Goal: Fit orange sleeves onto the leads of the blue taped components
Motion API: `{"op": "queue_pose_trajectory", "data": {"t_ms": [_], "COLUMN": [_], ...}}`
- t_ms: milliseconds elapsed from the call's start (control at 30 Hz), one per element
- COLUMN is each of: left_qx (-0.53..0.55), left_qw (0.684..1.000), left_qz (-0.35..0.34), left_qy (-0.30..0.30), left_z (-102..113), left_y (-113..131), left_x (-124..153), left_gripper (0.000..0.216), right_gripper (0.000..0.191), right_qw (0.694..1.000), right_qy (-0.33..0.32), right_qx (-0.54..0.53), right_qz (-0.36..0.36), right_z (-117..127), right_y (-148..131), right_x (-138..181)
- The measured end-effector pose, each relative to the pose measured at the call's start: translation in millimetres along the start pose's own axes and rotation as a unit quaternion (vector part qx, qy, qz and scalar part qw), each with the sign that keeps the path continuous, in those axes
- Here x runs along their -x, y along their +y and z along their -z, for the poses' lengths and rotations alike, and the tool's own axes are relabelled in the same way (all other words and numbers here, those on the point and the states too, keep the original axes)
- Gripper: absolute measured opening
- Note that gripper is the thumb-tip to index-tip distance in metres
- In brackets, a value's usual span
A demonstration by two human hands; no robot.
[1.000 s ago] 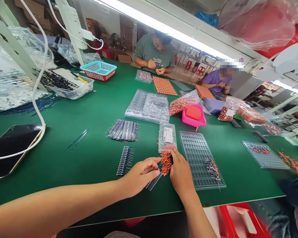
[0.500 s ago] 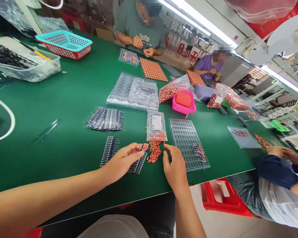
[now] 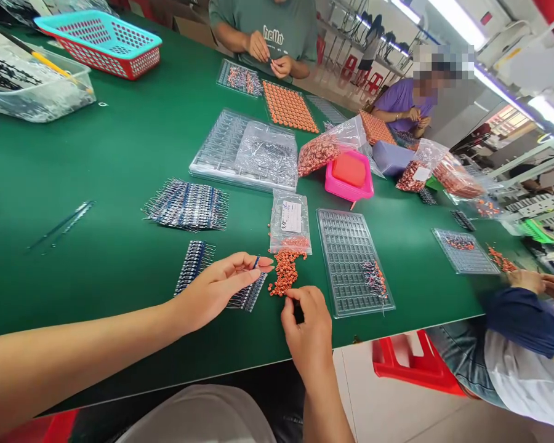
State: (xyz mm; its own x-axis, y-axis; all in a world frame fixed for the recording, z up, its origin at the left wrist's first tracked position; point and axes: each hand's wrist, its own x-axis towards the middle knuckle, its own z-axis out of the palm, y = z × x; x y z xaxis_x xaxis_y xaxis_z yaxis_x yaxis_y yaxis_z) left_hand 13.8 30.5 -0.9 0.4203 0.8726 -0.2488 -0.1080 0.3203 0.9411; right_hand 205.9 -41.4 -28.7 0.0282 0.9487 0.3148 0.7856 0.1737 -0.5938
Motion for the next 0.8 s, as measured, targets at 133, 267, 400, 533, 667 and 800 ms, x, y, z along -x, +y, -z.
{"op": "queue_pose_trajectory", "data": {"t_ms": [133,267,400,533,667,800], "left_qx": [-0.006,-0.015,-0.022,-0.017,-0.016,-0.018], "left_qw": [1.000,1.000,1.000,1.000,1.000,0.999], "left_qz": [0.003,0.008,0.014,0.015,0.021,0.032], "left_qy": [-0.001,-0.003,0.000,0.005,0.003,0.005], "left_z": [-1.0,-1.8,-1.4,-1.2,-1.8,-2.4], "left_y": [-2.3,-1.2,-0.3,-1.3,-0.5,2.1], "left_x": [-0.6,-0.1,-0.5,-0.7,-0.3,0.7], "left_gripper": [0.020,0.019,0.018,0.018,0.019,0.020], "right_gripper": [0.017,0.020,0.019,0.018,0.020,0.014], "right_qw": [1.000,1.000,1.000,1.000,1.000,1.000], "right_qy": [0.012,-0.017,-0.009,0.001,0.005,0.002], "right_qx": [0.003,0.023,0.016,0.007,0.016,0.023], "right_qz": [-0.005,0.010,0.014,0.007,-0.006,-0.021], "right_z": [-0.7,-0.7,1.2,3.0,3.2,4.5], "right_y": [0.0,-0.1,0.5,-0.2,-0.3,0.9], "right_x": [0.5,1.2,2.4,3.0,3.3,4.8]}}
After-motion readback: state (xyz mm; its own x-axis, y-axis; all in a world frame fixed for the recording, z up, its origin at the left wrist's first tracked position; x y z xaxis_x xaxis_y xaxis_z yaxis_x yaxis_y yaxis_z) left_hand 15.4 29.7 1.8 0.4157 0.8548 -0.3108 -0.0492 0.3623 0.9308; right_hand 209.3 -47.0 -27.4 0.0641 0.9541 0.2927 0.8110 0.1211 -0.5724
